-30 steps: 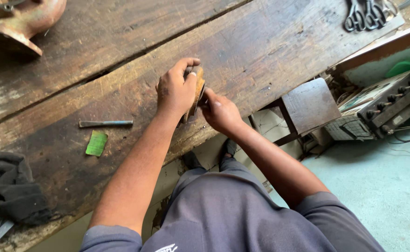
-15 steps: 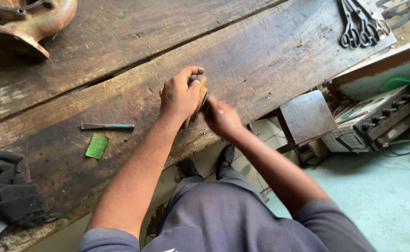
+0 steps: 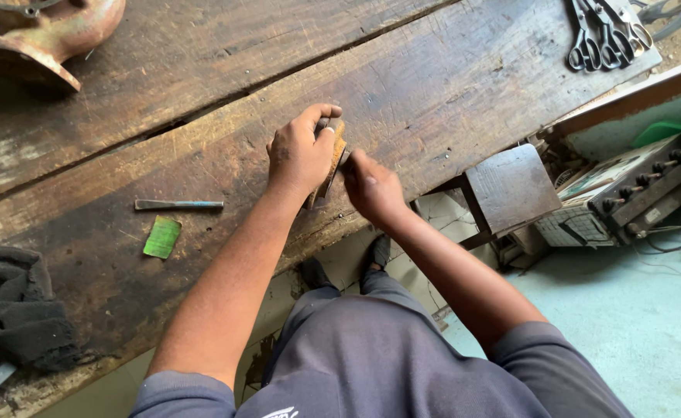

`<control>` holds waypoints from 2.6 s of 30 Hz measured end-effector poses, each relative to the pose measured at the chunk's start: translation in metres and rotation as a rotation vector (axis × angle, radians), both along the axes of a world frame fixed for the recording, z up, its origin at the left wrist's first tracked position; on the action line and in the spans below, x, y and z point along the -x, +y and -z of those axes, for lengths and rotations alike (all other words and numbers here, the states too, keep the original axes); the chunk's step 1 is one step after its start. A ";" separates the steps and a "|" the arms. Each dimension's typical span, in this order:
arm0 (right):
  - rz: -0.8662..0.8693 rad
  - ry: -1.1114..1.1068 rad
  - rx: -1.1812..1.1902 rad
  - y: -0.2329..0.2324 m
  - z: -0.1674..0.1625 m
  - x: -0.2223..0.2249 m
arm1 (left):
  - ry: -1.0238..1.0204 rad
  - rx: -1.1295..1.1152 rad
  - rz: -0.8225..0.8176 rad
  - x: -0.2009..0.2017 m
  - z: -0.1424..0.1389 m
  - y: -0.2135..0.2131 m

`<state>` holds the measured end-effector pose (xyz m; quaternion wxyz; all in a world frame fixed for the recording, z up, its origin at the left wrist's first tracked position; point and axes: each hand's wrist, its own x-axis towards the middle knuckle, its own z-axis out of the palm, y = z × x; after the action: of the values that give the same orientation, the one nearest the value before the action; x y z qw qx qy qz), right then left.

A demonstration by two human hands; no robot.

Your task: The person holds a rusty pump housing flange on a wooden workbench and scrapes its inner rim and surface with a small hand tool, turning the part to reach different sides, then rubs the surface with a sandpaper block to remove remaining rust.

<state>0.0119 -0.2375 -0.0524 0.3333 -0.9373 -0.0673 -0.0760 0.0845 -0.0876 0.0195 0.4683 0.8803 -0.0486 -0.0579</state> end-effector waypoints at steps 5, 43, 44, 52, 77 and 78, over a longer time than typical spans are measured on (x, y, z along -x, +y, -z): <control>-0.030 0.159 0.015 0.003 -0.001 -0.004 | 0.010 0.024 -0.019 -0.001 0.002 0.001; 0.078 0.188 0.040 0.021 -0.021 -0.009 | -0.011 0.101 -0.114 -0.001 0.003 0.007; 0.038 0.226 0.036 0.017 -0.019 -0.009 | -0.013 0.110 -0.124 -0.003 0.003 0.009; 0.082 0.377 -0.668 -0.038 -0.004 0.006 | -0.039 0.311 -0.108 -0.012 0.013 0.019; -0.025 0.252 -0.719 -0.020 -0.051 0.024 | 0.228 0.142 0.228 -0.010 -0.012 -0.010; 0.009 0.317 -0.773 -0.024 -0.048 0.027 | 0.200 0.106 0.234 -0.008 -0.012 -0.014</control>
<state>-0.0147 -0.2612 -0.0040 0.6667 -0.7435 0.0225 0.0479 0.0927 -0.1016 0.0312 0.5068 0.8325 -0.1068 -0.1968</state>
